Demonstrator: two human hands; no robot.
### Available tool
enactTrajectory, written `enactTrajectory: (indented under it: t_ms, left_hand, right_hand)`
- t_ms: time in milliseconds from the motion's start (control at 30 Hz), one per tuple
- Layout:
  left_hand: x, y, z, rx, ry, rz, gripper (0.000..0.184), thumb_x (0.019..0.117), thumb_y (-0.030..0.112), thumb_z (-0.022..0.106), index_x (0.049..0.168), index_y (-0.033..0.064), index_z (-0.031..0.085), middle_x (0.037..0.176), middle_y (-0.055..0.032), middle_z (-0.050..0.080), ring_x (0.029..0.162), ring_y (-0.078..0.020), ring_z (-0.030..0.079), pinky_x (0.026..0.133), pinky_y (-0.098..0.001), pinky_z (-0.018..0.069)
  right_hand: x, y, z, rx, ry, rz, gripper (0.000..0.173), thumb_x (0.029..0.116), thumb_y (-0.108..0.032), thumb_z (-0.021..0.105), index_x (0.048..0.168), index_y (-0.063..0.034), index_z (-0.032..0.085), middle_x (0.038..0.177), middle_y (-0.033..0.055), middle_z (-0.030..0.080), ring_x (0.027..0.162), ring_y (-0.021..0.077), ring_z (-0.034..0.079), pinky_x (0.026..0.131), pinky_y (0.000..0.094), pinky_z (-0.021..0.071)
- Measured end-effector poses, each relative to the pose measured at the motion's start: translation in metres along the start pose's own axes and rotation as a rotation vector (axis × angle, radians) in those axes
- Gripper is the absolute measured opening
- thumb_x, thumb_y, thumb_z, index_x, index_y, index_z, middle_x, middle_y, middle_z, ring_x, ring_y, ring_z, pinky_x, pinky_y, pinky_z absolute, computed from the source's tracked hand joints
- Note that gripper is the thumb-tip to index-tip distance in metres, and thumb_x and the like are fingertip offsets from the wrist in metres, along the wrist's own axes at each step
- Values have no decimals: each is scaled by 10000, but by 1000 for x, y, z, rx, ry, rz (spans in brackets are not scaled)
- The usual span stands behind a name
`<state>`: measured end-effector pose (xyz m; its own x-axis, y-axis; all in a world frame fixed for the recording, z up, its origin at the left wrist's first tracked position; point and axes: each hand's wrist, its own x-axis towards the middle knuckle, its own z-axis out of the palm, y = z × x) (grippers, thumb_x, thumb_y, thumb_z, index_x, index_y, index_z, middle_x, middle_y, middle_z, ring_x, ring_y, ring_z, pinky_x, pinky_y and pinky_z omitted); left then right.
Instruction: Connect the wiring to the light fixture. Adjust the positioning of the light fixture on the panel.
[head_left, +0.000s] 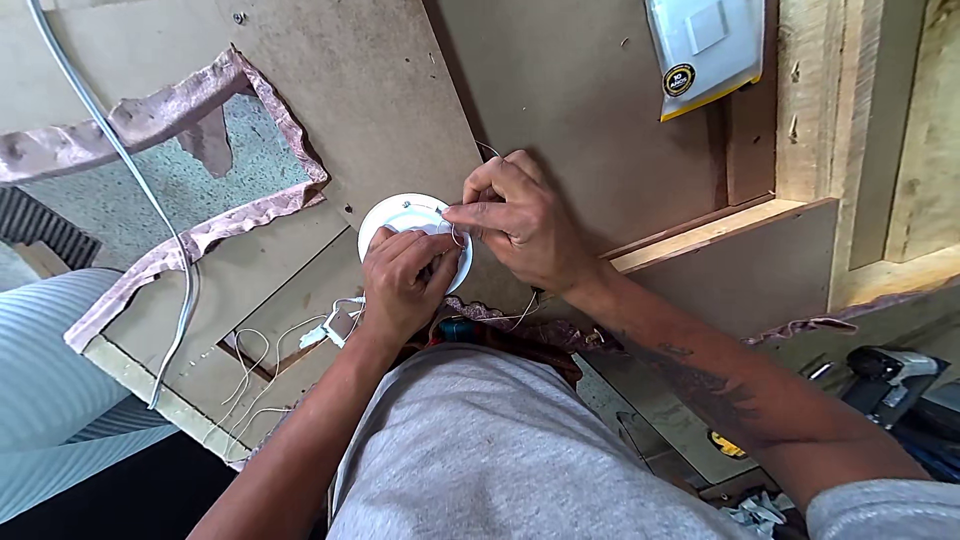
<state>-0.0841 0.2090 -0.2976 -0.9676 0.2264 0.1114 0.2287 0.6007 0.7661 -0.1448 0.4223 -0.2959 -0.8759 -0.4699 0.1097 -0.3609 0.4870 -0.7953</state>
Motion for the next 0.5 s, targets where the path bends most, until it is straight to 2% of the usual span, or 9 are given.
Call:
enactTrajectory:
  t_ms: [267,500]
  left_hand:
    - [0,3,1,87,-20,49,126,956,145,701,1045,149,789,897,-10,734,815,-140,652,758,-378,460]
    - [3,2,-3,119,-105,108,140,979,153,671,1062,147,783,904,-17,727,826,-162,643,760,-388,448]
  right_hand:
    - [5,3,-2,14,-22,32,170,985,-206,689,1078,-256,821,1006,-16,657,1025,182,549,888,387,444]
    - [1,6,-4,16,-51,-11,154,985,-233,688,1066,-253,818,1017,-17,668,1038,187,555,890,392,445]
